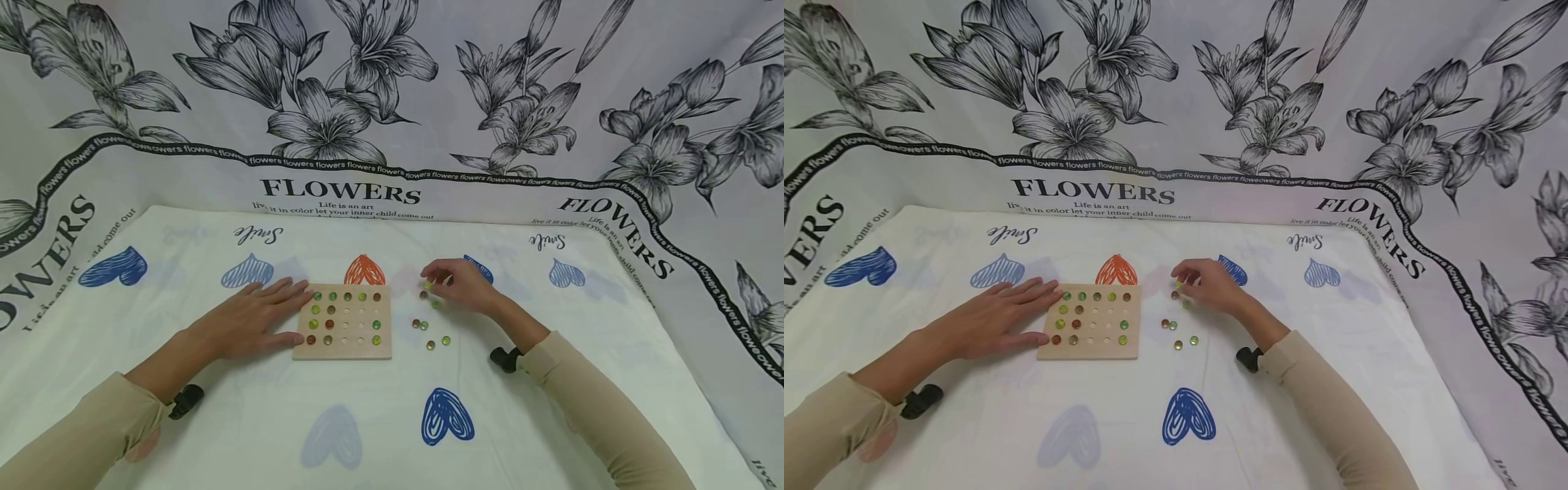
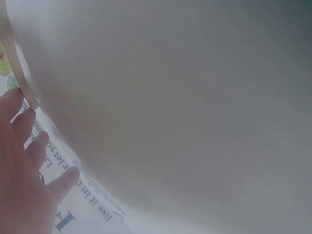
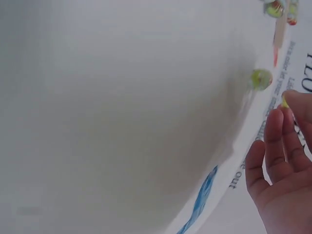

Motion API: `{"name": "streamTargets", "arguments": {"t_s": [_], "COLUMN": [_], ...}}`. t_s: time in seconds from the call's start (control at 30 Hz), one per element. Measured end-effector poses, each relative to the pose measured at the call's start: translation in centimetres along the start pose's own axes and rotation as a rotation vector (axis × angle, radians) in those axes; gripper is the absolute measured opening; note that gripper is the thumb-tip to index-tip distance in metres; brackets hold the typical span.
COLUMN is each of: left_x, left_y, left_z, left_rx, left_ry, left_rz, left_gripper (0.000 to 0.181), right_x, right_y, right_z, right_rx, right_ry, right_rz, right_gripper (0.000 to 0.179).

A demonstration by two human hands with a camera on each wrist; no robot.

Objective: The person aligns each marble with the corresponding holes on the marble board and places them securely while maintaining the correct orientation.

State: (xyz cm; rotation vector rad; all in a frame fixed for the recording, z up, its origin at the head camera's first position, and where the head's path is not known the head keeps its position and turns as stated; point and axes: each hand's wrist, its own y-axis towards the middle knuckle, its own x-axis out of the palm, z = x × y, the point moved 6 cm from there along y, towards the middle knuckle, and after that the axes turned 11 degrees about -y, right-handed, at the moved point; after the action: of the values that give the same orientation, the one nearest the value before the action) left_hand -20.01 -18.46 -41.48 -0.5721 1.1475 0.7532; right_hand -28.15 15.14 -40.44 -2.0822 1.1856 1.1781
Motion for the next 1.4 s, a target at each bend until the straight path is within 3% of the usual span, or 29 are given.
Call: {"name": "streamTargets", "arguments": {"t_s": [0.2,0.73,1.4], "left_x": [0.1,0.0,0.1], "left_y": [0.1,0.1,0.1], "left_z": [0.0,0.0,-0.1], "left_rx": [0.001,0.004,-0.003], "left_ry": [0.002,-0.001,-0.005], "left_rz": [0.000,0.003,0.002], "left_gripper": [0.077,0.077,0.078], "right_x": [0.7,4.1,5.6], "right_y": [0.4,1.4,1.8], "right_z": [-2.2,-6.5,-7.8], "right_rx": [-0.052,-0.127,-0.120], "right_ry": [0.050,0.052,-0.023], "right_rz": [-0.026,-0.119,-0.124], "right_gripper": [0.025,0.021,0.022]}}
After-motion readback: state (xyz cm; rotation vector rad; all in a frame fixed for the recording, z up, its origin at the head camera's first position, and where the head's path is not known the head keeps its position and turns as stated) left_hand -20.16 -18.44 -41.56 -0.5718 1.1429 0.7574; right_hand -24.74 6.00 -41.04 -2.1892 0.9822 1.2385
